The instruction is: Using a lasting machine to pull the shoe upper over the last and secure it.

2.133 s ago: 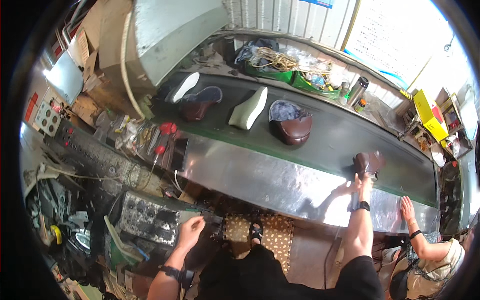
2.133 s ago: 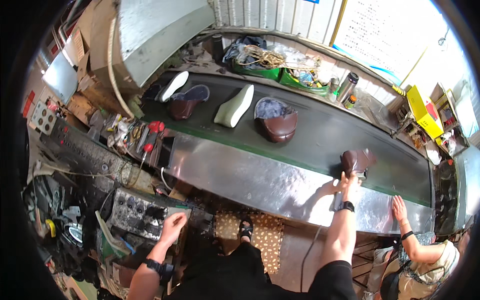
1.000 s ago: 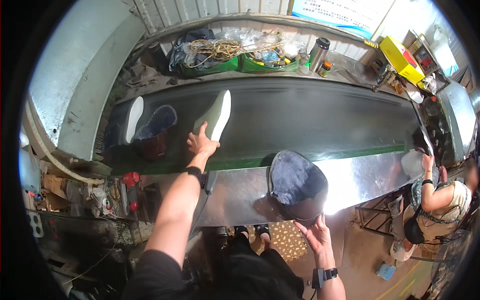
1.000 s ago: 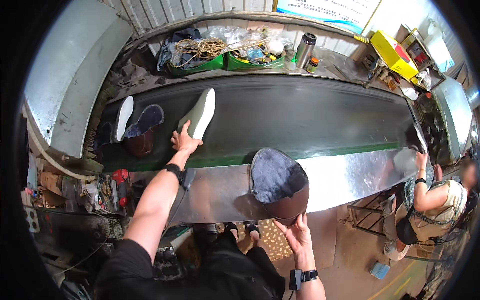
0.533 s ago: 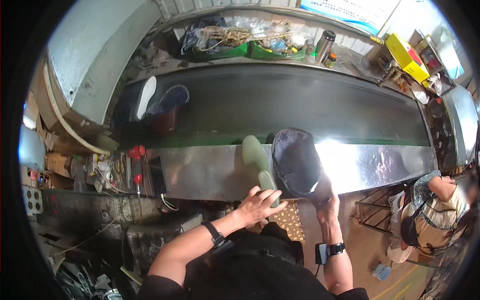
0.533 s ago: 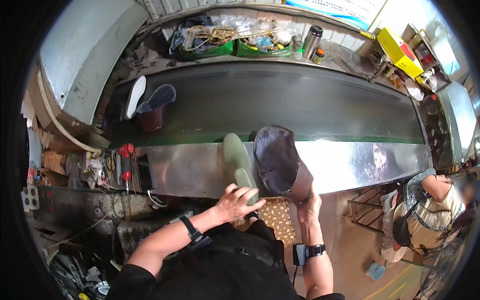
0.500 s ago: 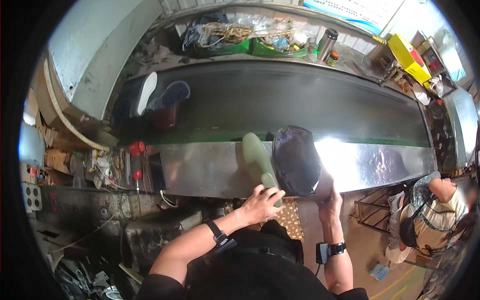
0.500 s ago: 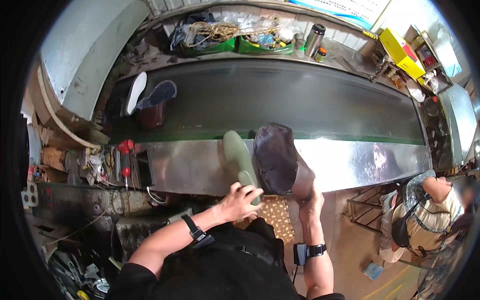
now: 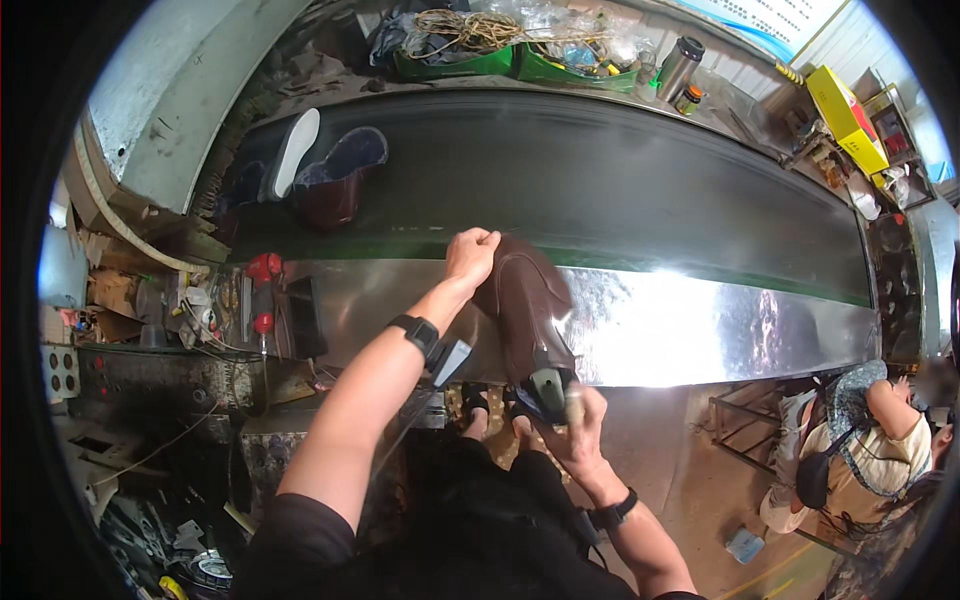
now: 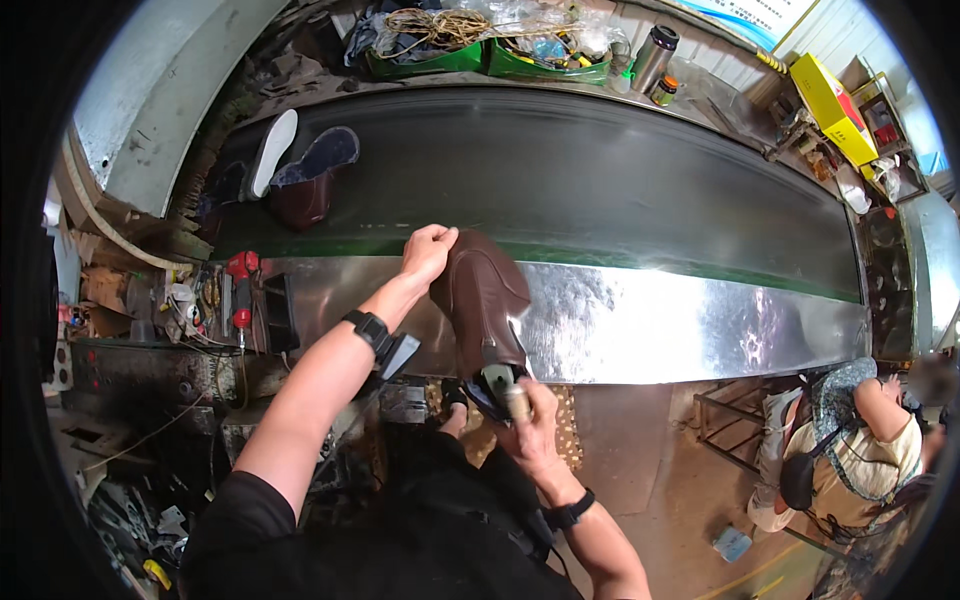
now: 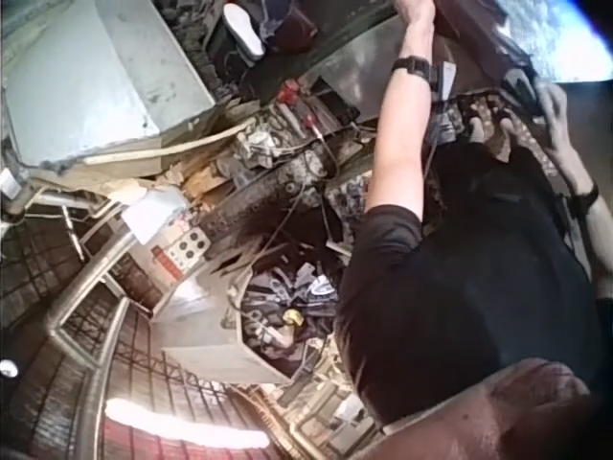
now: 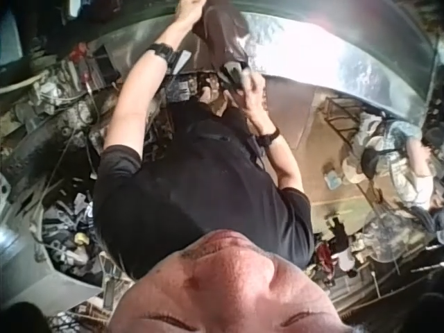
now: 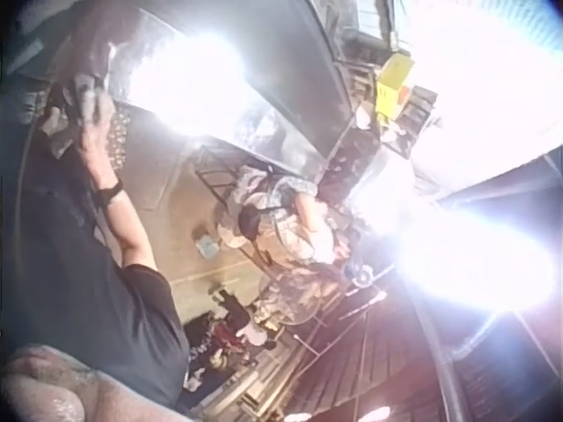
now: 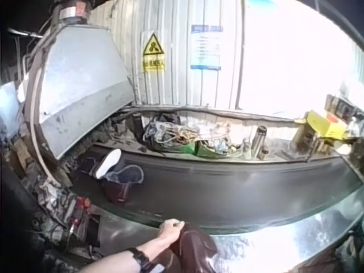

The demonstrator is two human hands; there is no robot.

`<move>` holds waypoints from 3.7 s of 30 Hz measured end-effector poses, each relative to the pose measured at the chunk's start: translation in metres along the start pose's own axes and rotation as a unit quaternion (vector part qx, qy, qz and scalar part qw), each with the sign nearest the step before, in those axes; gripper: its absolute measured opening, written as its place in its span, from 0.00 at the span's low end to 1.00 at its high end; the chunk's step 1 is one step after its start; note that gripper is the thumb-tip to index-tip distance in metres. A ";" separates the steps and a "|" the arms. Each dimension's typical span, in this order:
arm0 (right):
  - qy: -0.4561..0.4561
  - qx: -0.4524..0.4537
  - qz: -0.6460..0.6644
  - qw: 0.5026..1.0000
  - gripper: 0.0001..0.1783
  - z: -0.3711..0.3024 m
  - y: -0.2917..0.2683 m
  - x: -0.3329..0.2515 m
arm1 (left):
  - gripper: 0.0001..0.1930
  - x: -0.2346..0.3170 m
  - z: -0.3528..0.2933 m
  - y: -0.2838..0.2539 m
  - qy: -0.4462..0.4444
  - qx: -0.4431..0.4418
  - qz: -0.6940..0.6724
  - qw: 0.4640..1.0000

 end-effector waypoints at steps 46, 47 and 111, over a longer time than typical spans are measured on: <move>0.282 -0.578 0.515 0.567 0.27 -0.026 0.138 -0.345 | 0.25 -0.148 -0.514 -0.457 -0.082 0.617 -0.202 0.756; 0.281 -0.591 0.521 0.548 0.25 -0.037 0.139 -0.380 | 0.26 -0.176 -0.539 -0.470 -0.084 0.623 -0.331 0.703; 0.354 -0.579 0.601 0.423 0.20 -0.221 0.334 -0.683 | 0.14 -0.426 -0.683 -0.533 -0.076 0.691 -0.628 0.349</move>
Point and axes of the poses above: each hand's wrist, its own z-axis towards the middle knuckle, its own y-axis out of the palm, x = y × z, the point moved 9 cm from there along z, towards the middle knuckle, and after that the axes turned 9 degrees about x, right-handed, at the moved point
